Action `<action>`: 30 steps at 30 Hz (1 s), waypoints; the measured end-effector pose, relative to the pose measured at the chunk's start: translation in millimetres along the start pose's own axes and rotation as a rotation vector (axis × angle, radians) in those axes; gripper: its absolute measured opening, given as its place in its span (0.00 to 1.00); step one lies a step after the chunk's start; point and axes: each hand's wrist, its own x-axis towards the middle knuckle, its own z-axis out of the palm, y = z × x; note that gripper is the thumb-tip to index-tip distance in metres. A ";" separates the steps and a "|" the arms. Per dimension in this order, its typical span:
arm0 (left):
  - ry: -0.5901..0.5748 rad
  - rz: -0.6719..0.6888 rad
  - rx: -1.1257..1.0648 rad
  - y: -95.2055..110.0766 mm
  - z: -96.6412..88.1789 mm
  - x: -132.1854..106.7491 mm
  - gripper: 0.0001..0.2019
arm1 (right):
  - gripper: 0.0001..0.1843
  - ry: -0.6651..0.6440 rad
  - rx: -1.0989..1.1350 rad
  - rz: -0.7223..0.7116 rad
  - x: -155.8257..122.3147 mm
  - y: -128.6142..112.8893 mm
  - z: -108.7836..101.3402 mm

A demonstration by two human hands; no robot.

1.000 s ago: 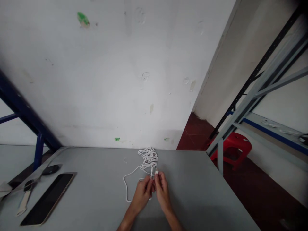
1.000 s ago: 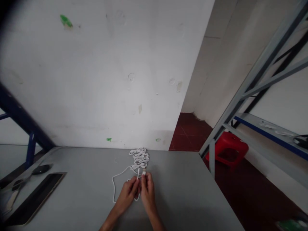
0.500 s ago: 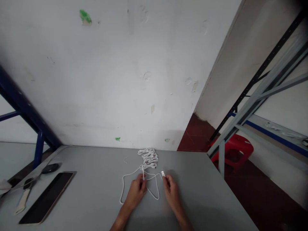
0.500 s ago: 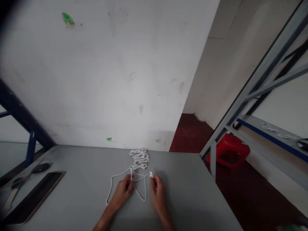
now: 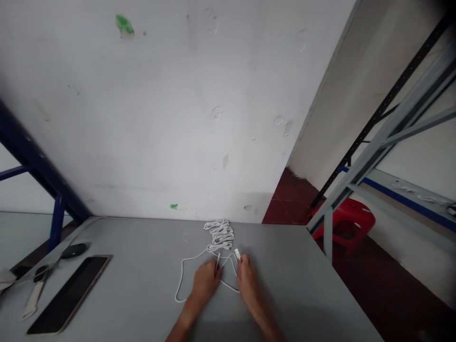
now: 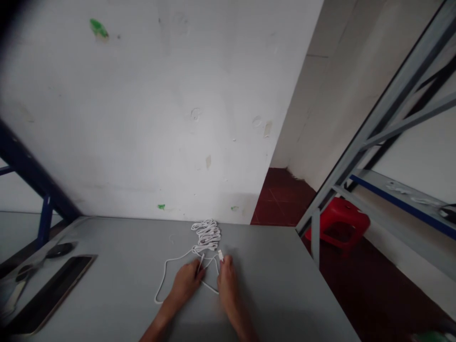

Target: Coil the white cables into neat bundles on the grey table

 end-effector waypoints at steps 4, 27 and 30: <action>-0.030 0.005 -0.024 -2.1 3.0 5.2 0.07 | 0.27 0.014 0.183 0.067 4.1 -9.3 -2.3; 0.132 0.168 -0.713 -5.1 16.0 7.9 0.18 | 0.32 0.102 0.353 0.156 5.9 -12.2 -28.2; 0.301 0.260 -0.298 -5.0 12.0 9.6 0.13 | 0.32 0.128 0.256 0.098 4.2 2.9 -36.3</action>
